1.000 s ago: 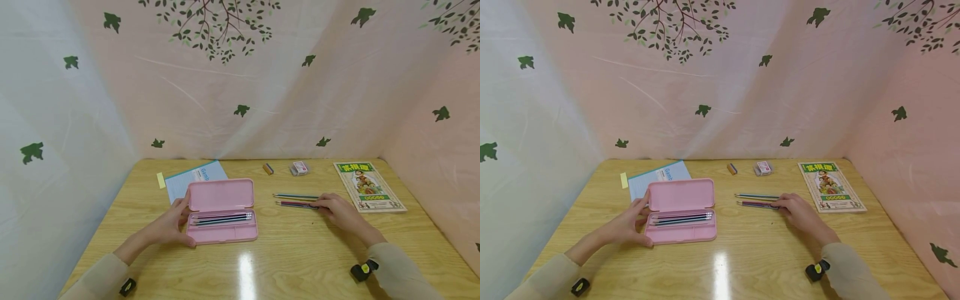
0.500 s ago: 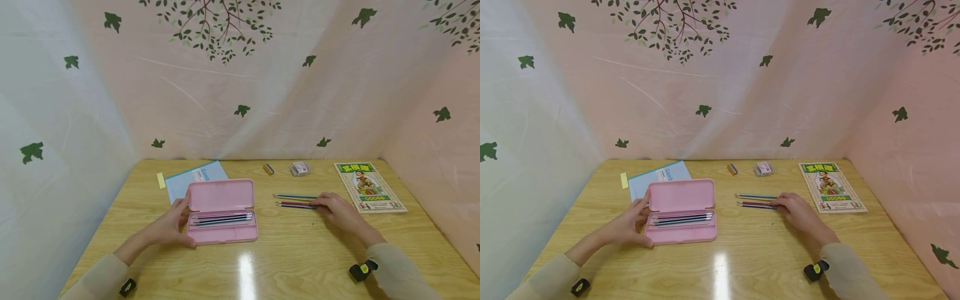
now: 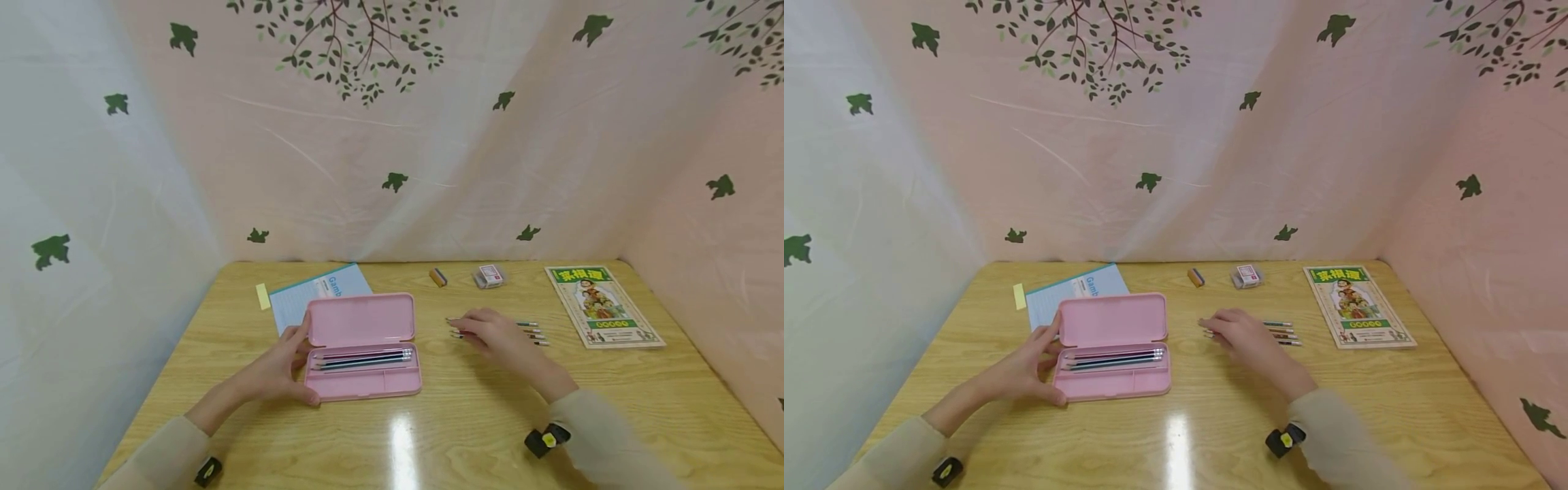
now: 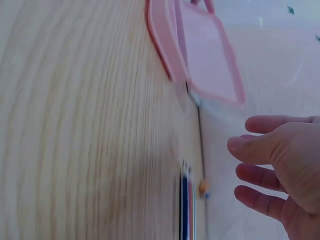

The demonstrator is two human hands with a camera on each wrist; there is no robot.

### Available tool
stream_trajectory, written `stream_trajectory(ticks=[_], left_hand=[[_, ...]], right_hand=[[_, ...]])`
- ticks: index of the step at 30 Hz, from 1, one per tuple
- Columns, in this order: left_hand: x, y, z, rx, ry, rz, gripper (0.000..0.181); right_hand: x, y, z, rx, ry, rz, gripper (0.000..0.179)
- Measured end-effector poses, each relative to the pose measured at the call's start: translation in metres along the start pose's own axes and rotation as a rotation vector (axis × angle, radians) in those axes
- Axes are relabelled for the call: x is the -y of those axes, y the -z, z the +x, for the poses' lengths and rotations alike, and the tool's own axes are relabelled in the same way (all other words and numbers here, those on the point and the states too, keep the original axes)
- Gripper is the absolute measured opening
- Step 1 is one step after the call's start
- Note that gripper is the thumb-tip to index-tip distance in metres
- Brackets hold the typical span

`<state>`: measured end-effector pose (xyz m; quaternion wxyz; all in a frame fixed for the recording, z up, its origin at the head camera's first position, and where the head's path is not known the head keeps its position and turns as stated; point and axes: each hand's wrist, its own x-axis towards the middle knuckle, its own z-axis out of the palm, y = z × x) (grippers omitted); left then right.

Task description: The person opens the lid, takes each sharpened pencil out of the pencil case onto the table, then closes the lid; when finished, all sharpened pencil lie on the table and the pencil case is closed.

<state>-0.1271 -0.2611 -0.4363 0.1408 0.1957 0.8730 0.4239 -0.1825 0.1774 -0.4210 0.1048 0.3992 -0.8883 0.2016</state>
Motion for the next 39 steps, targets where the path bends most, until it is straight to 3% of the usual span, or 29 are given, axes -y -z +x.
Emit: stream_trajectory(ticks=[7, 17, 26, 39], left_hand=[[0.003, -0.001, 0.000, -0.006, 0.016, 0.013, 0.143], [0.001, 0.000, 0.000, -0.007, 0.004, 0.000, 0.144], [0.003, -0.001, 0.001, -0.002, 0.012, -0.012, 0.144], [0.003, -0.001, 0.002, -0.010, 0.005, 0.021, 0.143]], right_hand=[[0.037, -0.020, 0.027, 0.053, 0.149, 0.008, 0.034], [0.066, -0.047, 0.048, 0.192, 0.234, -0.095, 0.040], [0.071, -0.061, 0.054, 0.259, 0.228, -0.085, 0.033], [0.074, -0.062, 0.062, 0.320, 0.161, -0.101, 0.039]])
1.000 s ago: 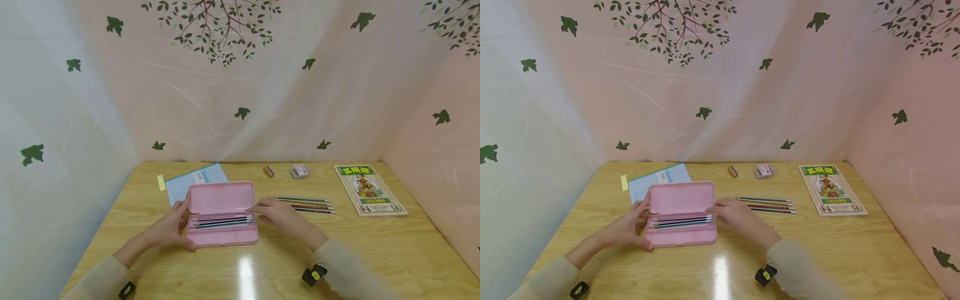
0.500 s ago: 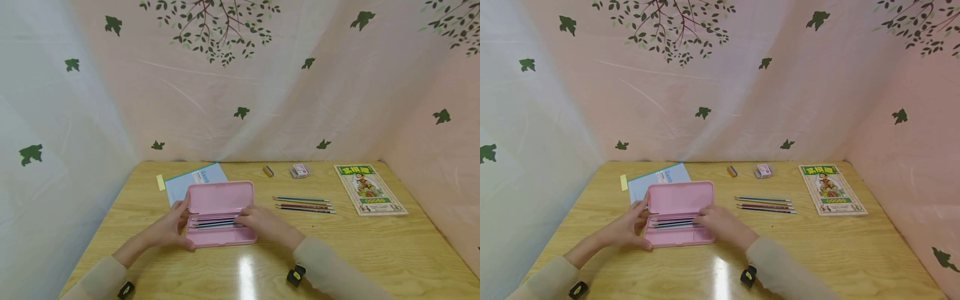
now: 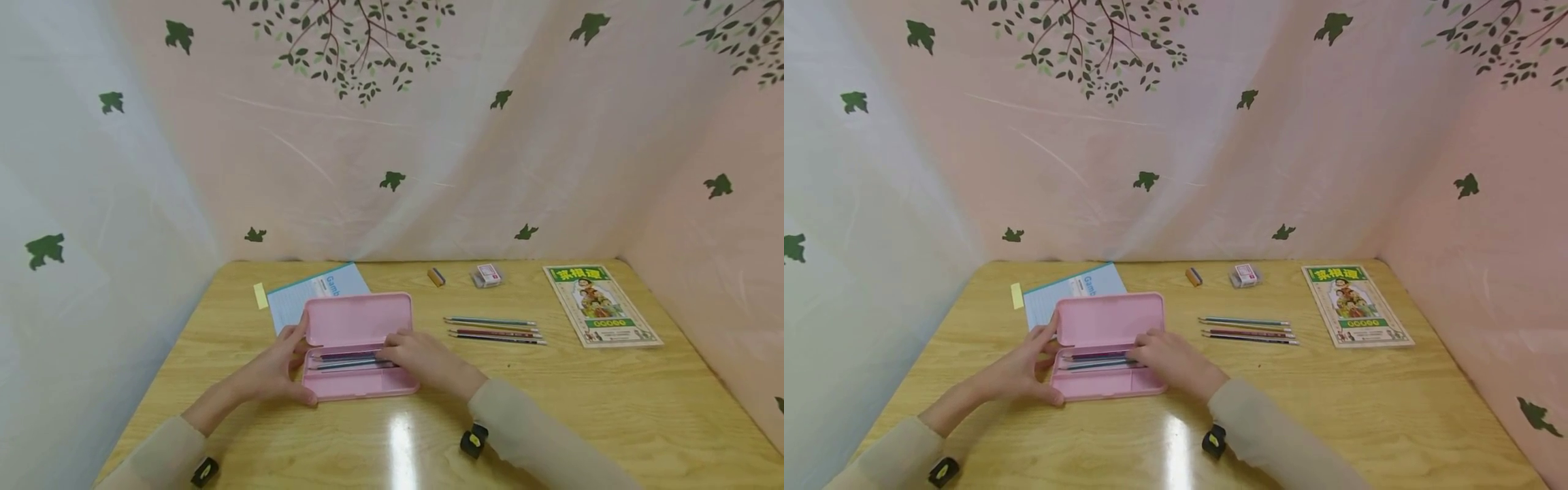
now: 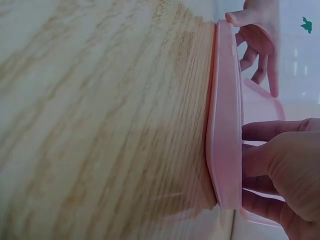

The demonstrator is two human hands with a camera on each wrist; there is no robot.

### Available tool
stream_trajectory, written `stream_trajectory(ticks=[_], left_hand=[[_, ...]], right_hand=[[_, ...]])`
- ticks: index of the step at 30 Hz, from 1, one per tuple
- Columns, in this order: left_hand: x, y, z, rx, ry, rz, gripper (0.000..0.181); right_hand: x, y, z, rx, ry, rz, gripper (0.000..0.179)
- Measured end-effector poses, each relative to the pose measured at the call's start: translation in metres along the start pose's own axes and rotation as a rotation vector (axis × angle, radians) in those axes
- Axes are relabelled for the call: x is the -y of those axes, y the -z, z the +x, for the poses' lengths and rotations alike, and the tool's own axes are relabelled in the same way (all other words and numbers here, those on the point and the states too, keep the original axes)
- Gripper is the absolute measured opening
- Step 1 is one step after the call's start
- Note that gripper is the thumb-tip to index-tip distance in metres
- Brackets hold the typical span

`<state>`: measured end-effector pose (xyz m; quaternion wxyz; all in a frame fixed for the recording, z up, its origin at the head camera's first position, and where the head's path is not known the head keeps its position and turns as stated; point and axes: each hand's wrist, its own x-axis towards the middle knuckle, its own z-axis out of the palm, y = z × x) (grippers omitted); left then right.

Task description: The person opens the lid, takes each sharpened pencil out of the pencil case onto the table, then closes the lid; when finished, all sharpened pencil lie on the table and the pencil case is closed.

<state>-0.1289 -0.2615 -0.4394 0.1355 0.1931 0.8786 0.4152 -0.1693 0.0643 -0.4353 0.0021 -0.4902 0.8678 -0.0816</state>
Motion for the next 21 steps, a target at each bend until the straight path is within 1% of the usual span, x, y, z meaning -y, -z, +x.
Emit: stream_trajectory(ticks=[7, 11, 15, 21], left_hand=[[-0.0006, 0.0004, 0.0032, -0.002, 0.000, 0.014, 0.142], [0.0004, 0.0005, 0.0009, -0.006, 0.005, 0.024, 0.142], [0.0012, 0.0007, -0.0013, -0.006, -0.006, 0.020, 0.142], [-0.0009, -0.0006, -0.0004, 0.014, -0.019, -0.013, 0.140]], right_hand=[[0.0004, 0.0008, 0.0028, 0.009, -0.004, -0.058, 0.039], [0.0018, 0.0001, 0.0047, 0.023, 0.005, -0.100, 0.038], [0.0032, 0.0003, 0.0059, 0.035, 0.015, -0.135, 0.039], [0.0032, 0.0000, 0.0032, 0.029, 0.016, -0.138, 0.038]])
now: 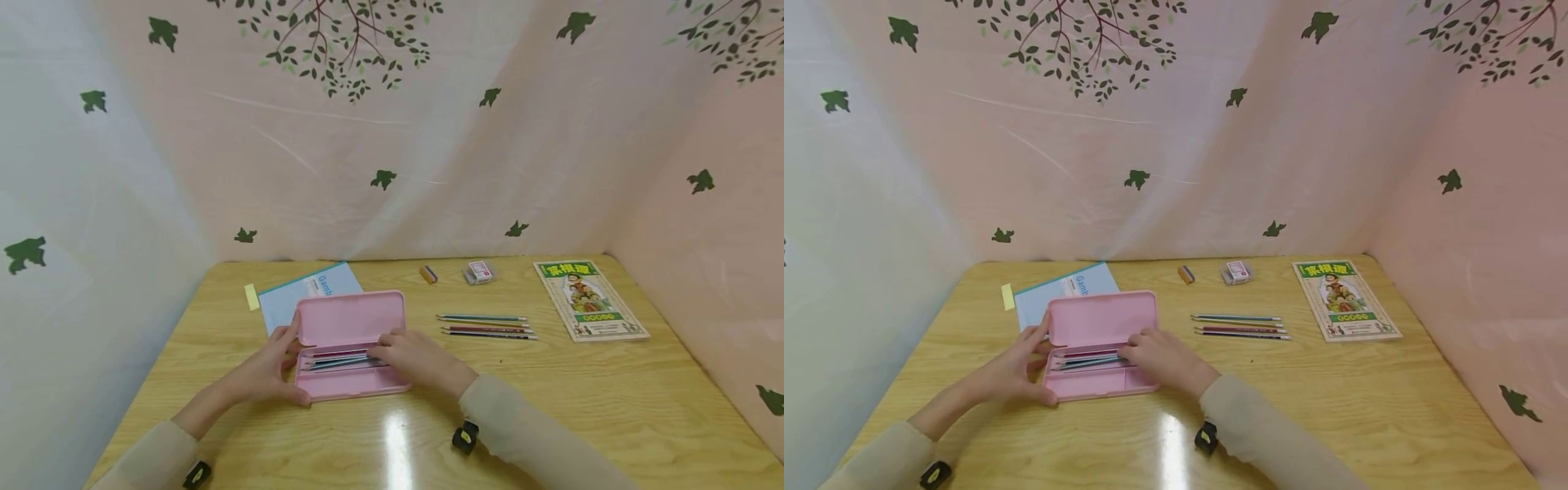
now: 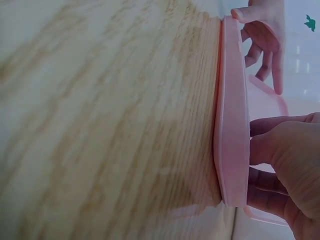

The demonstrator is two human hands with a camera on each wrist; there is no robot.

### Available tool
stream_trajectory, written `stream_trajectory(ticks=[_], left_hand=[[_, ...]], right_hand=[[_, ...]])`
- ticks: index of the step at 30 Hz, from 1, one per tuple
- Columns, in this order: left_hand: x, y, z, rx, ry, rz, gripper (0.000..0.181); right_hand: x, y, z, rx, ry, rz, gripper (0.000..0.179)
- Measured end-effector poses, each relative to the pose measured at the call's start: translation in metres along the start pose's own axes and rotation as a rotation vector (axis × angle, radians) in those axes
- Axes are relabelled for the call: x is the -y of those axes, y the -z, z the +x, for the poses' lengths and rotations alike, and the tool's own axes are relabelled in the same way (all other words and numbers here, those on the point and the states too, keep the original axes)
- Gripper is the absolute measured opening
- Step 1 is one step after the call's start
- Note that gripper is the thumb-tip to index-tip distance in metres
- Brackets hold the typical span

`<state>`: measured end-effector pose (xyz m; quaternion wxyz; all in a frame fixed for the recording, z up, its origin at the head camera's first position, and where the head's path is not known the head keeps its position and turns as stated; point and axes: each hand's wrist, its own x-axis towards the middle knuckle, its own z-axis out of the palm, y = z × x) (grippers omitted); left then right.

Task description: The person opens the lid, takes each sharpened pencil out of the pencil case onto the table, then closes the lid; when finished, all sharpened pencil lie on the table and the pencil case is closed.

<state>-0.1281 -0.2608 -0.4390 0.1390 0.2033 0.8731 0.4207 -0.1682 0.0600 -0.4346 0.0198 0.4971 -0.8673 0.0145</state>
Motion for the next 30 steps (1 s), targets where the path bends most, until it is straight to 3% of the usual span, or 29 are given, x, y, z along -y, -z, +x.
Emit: stream_trajectory(ticks=[18, 26, 30], left_hand=[[0.000, 0.000, -0.001, -0.007, -0.002, 0.001, 0.142], [-0.001, 0.001, -0.001, -0.009, -0.005, -0.001, 0.143], [-0.001, 0.000, -0.001, -0.006, -0.011, 0.000, 0.143]], right_hand=[[-0.003, -0.011, 0.001, -0.085, -0.001, 0.061, 0.032], [-0.009, -0.011, 0.005, -0.075, -0.091, 0.329, 0.026], [-0.011, -0.009, 0.004, -0.069, -0.110, 0.409, 0.025]])
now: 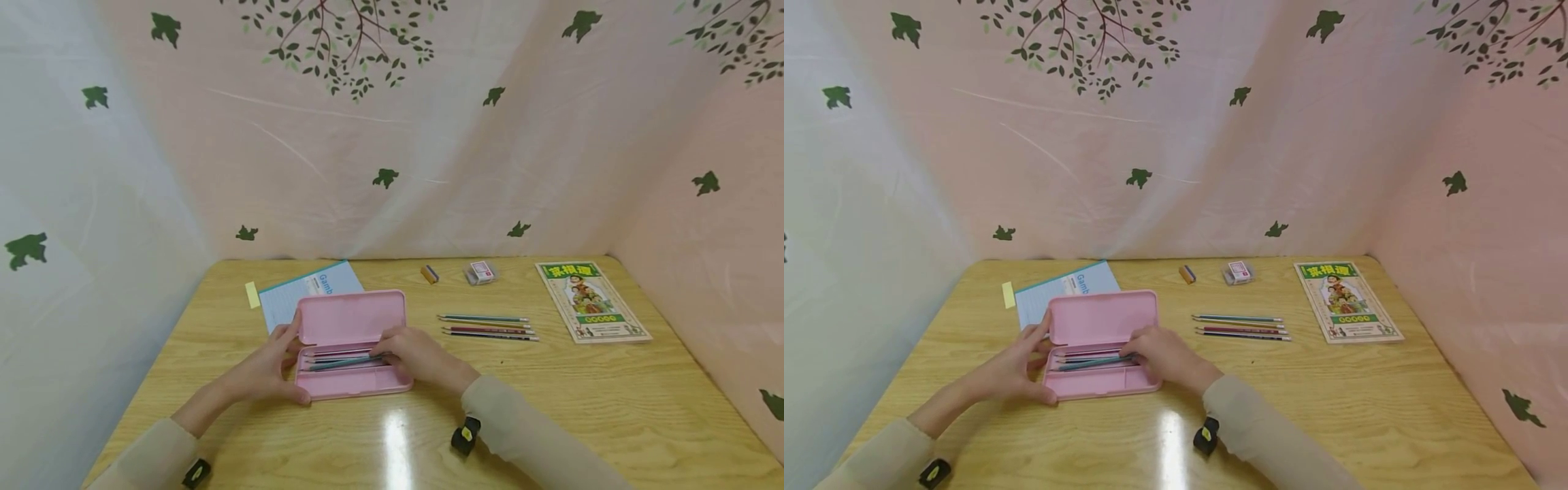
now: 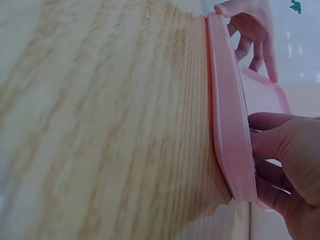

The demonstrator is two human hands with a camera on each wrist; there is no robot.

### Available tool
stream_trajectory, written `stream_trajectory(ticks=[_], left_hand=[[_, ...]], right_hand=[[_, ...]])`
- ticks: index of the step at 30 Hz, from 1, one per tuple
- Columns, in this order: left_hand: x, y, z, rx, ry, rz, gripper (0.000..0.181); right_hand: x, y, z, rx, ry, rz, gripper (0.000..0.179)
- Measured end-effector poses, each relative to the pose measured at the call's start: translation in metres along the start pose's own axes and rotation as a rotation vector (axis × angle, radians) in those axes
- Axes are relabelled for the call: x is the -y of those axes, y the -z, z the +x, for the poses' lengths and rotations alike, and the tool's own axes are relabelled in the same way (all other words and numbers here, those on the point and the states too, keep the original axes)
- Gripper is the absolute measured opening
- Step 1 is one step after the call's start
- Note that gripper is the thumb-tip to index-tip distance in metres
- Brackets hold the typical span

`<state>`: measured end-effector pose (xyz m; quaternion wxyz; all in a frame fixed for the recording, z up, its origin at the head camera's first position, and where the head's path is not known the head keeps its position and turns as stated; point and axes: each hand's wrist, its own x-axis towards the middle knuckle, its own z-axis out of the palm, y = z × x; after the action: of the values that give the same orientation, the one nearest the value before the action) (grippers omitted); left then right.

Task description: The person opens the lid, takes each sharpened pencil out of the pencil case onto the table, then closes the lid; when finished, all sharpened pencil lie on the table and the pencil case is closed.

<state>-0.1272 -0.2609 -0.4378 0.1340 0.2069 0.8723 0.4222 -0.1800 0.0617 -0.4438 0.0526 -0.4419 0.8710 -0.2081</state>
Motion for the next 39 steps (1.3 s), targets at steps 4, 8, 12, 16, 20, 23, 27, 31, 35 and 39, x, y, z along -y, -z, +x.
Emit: stream_trajectory(ticks=[4, 8, 12, 16, 20, 23, 27, 31, 35, 39], left_hand=[[0.001, 0.000, 0.001, 0.001, -0.013, -0.006, 0.142], [0.002, 0.001, 0.001, 0.002, -0.019, 0.003, 0.144], [0.002, 0.001, 0.001, 0.002, -0.024, 0.012, 0.145], [0.001, 0.001, 0.001, -0.001, -0.035, 0.010, 0.145], [0.000, 0.001, 0.001, -0.001, -0.021, 0.024, 0.145], [0.000, 0.001, 0.001, -0.001, -0.012, 0.025, 0.146], [0.000, 0.001, 0.000, -0.003, -0.007, 0.021, 0.145], [0.001, 0.001, -0.001, -0.003, -0.004, 0.021, 0.144], [0.002, 0.001, -0.001, -0.003, -0.004, 0.022, 0.144], [0.002, 0.002, 0.000, -0.003, 0.002, 0.021, 0.144]], right_hand=[[-0.001, 0.001, -0.001, -0.015, -0.002, 0.047, 0.027], [-0.002, 0.004, -0.004, -0.079, 0.029, 0.040, 0.027], [-0.005, 0.011, -0.012, -0.163, 0.054, 0.063, 0.025], [-0.010, 0.023, -0.024, -0.212, 0.051, 0.102, 0.025], [-0.020, 0.036, -0.038, -0.246, 0.048, 0.118, 0.025], [-0.031, 0.045, -0.050, -0.262, 0.021, 0.143, 0.025], [-0.045, 0.058, -0.069, -0.262, -0.049, 0.174, 0.026], [-0.057, 0.067, -0.090, -0.253, -0.114, 0.174, 0.025], [-0.071, 0.072, -0.111, -0.255, -0.174, 0.144, 0.024], [-0.084, 0.074, -0.131, -0.259, -0.191, 0.115, 0.027]])
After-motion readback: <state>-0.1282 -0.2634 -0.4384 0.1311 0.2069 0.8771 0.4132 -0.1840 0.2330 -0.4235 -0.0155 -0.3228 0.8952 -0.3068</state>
